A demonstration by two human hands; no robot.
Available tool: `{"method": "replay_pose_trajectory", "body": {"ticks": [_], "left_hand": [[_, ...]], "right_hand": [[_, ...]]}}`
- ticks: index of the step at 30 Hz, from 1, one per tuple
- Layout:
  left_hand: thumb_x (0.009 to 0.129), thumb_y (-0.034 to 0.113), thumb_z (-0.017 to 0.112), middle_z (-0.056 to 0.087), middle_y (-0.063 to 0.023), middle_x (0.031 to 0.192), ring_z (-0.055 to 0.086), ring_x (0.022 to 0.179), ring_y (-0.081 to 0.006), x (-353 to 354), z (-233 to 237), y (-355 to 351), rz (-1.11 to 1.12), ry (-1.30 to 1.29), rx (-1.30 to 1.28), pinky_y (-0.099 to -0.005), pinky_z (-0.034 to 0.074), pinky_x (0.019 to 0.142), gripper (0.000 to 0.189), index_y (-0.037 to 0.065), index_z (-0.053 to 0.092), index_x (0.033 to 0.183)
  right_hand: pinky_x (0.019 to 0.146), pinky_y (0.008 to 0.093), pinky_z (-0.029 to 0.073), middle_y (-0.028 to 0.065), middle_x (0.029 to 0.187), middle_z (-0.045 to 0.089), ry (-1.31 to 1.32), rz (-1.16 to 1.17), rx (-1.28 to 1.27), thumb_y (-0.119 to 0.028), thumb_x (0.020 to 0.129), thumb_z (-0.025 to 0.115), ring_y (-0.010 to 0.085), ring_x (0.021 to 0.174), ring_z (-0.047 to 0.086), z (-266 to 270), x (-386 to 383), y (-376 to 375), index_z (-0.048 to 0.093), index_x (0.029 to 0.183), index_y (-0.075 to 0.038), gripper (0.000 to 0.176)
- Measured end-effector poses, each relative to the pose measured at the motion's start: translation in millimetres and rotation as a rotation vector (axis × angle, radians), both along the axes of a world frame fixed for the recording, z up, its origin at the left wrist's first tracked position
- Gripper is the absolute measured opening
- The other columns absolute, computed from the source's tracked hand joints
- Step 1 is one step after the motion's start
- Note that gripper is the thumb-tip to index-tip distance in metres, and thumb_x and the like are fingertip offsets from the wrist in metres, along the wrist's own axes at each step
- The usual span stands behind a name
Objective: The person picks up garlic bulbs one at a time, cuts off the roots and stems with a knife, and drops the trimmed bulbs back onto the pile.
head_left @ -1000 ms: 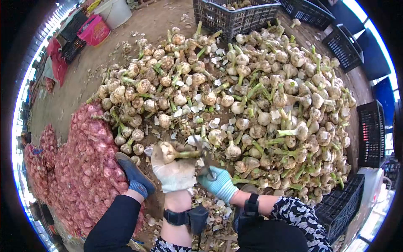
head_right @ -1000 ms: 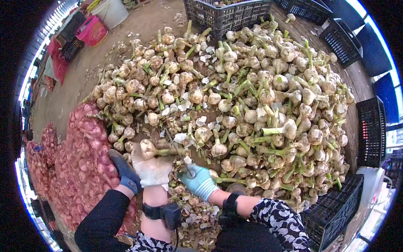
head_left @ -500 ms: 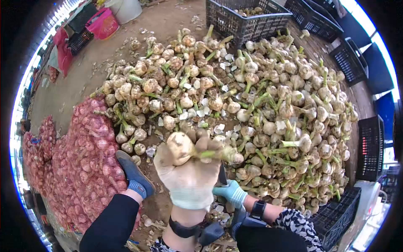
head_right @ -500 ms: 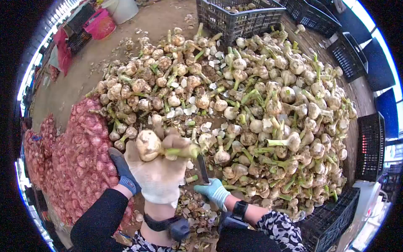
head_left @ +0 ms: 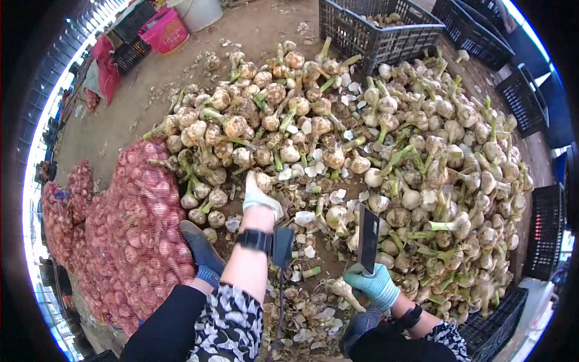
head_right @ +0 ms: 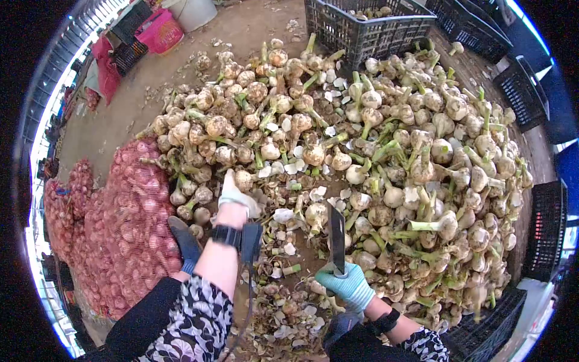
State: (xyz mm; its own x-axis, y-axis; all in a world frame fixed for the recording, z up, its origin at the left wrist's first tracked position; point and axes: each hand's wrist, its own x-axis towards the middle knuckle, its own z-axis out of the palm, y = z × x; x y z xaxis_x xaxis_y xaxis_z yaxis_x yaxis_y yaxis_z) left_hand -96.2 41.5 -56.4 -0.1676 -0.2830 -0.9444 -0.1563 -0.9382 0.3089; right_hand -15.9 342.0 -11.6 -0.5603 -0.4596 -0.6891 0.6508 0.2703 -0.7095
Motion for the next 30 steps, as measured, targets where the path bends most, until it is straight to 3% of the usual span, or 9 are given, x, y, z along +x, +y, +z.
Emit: {"method": "replay_pose_trajectory", "body": {"ticks": [2,4,13,16,18,20,26,28,30], "left_hand": [[0.071,0.066,0.054,0.044,-0.0089,0.125,0.044,0.106,-0.0271,-23.5,-92.6,-40.8,-0.135,0.014,-0.006,-0.0440,0.038,0.087,0.063,0.016,0.049,0.109],[0.071,0.063,0.055,0.041,-0.0083,0.133,0.038,0.114,-0.0255,-35.3,-82.6,-28.4,-0.101,0.071,-0.195,-0.0376,0.028,0.099,0.067,0.014,0.048,0.116],[0.061,0.013,0.079,0.055,-0.0128,0.103,0.058,0.091,-0.0221,63.8,45.8,47.8,-0.610,0.512,-0.558,-0.0305,0.051,0.082,0.074,-0.003,0.039,0.121],[0.064,0.005,0.076,0.054,-0.0151,0.113,0.059,0.097,-0.0229,90.2,34.3,64.9,-0.914,0.669,-0.662,-0.0318,0.050,0.083,0.075,-0.005,0.035,0.126],[0.075,0.011,0.069,0.058,-0.0117,0.108,0.059,0.093,-0.0175,103.3,37.9,83.1,-0.460,0.797,-0.099,-0.0289,0.049,0.083,0.057,-0.004,0.043,0.123],[0.076,0.012,0.068,0.058,-0.0123,0.108,0.059,0.094,-0.0168,110.9,25.0,86.7,-0.884,0.504,-0.527,-0.0290,0.049,0.083,0.060,-0.004,0.040,0.126],[0.074,0.012,0.070,0.059,-0.0118,0.103,0.059,0.092,-0.0158,132.1,26.0,95.9,-1.089,0.482,-0.774,-0.0289,0.050,0.081,0.066,-0.005,0.037,0.128],[0.073,0.016,0.072,0.060,-0.0122,0.102,0.059,0.093,-0.0164,135.1,57.4,106.2,-0.798,0.544,-0.495,-0.0298,0.049,0.082,0.065,-0.006,0.040,0.125],[0.070,0.022,0.073,0.060,-0.0158,0.101,0.060,0.092,-0.0222,146.3,55.4,104.9,-1.034,0.638,-0.969,-0.0330,0.048,0.081,0.064,-0.007,0.045,0.120]], "right_hand": [[0.048,0.0239,0.045,0.0033,0.062,0.061,-0.019,-0.024,-0.001,-0.020,0.078,0.070,0.0092,0.050,0.056,-0.9,-8.8,-0.8,0.066,0.087,-0.003,0.020],[0.049,0.0245,0.046,0.0040,0.064,0.062,-0.010,0.002,0.069,-0.020,0.079,0.069,0.0088,0.052,0.056,-3.5,-13.3,1.1,0.066,0.090,-0.004,0.020],[0.055,0.0260,0.046,0.0004,0.064,0.061,0.420,0.170,0.157,-0.014,0.075,0.070,0.0056,0.061,0.054,6.3,-56.1,-6.4,0.065,0.087,-0.003,0.017],[0.055,0.0354,0.046,0.0076,0.064,0.057,1.019,0.477,0.238,-0.022,0.068,0.069,0.0250,0.060,0.058,24.9,-60.4,-18.8,0.059,0.077,-0.008,0.019],[0.064,0.0405,0.047,0.0092,0.068,0.058,1.040,0.649,0.273,-0.027,0.066,0.067,0.0306,0.069,0.058,41.9,-62.4,-23.0,0.055,0.074,-0.010,0.023],[0.055,0.0393,0.046,0.0104,0.065,0.055,1.113,0.618,0.241,-0.018,0.063,0.065,0.0314,0.063,0.058,47.0,-56.1,-22.0,0.055,0.070,-0.009,0.016],[0.062,0.0407,0.047,0.0084,0.067,0.058,1.054,0.766,0.380,-0.018,0.065,0.062,0.0300,0.068,0.060,55.9,-37.0,-19.7,0.057,0.074,-0.010,0.013],[0.062,0.0407,0.047,0.0091,0.067,0.058,1.042,0.788,0.390,-0.018,0.065,0.062,0.0305,0.068,0.060,60.4,-35.4,-20.3,0.058,0.075,-0.009,0.014],[0.061,0.0408,0.048,0.0098,0.068,0.059,0.968,0.839,0.396,-0.018,0.065,0.062,0.0310,0.068,0.060,62.5,-34.8,-19.7,0.057,0.075,-0.009,0.014]]}}
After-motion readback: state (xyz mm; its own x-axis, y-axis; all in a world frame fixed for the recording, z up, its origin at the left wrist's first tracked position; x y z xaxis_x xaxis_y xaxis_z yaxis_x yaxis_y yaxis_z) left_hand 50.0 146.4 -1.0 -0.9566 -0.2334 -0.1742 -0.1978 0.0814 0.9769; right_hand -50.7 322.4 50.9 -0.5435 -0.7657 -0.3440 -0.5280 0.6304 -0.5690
